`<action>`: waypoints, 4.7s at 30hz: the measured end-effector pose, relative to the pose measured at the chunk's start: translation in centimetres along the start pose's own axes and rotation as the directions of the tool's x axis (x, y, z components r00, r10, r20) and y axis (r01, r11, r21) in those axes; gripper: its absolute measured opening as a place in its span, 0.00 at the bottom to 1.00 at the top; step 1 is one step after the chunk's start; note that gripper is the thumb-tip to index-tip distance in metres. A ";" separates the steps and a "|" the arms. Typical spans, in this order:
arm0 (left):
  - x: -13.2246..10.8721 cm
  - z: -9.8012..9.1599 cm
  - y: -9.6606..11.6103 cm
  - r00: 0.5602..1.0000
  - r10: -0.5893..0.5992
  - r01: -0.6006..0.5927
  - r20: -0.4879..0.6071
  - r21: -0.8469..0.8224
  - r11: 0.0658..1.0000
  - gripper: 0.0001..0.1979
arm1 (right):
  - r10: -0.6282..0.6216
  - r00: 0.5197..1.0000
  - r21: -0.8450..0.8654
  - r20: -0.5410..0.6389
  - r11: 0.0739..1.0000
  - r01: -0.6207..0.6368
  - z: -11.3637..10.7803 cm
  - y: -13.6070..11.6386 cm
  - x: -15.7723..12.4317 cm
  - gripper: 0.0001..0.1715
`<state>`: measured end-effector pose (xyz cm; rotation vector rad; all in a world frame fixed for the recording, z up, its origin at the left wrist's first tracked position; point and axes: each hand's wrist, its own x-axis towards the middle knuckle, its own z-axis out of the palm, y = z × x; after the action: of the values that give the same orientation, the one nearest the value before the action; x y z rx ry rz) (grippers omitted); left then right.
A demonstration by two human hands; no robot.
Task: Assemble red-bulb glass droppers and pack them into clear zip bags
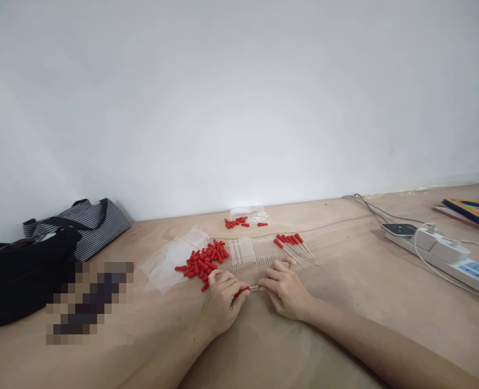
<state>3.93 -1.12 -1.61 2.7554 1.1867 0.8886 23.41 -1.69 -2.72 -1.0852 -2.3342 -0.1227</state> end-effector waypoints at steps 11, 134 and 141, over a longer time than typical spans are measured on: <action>-0.2 0.0 0.4 0.997 0.068 -0.067 -0.033 0.033 0.997 0.07 | -0.016 1.000 0.027 0.012 1.000 0.016 0.0 -0.2 0.1 0.10; -0.3 -2.3 -4.6 0.934 -0.345 0.340 -0.086 0.507 0.792 0.08 | 0.235 0.972 0.056 0.008 0.970 -0.235 -0.5 1.9 -1.3 0.07; -0.2 -2.0 -4.3 0.923 -0.362 0.382 -0.129 0.407 0.829 0.07 | 0.355 0.931 0.104 0.084 0.926 -0.362 -0.2 2.2 -0.8 0.05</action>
<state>-0.04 1.41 -1.00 2.6356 2.0590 0.7185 25.52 -0.85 -3.34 -1.4513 -2.1227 0.1886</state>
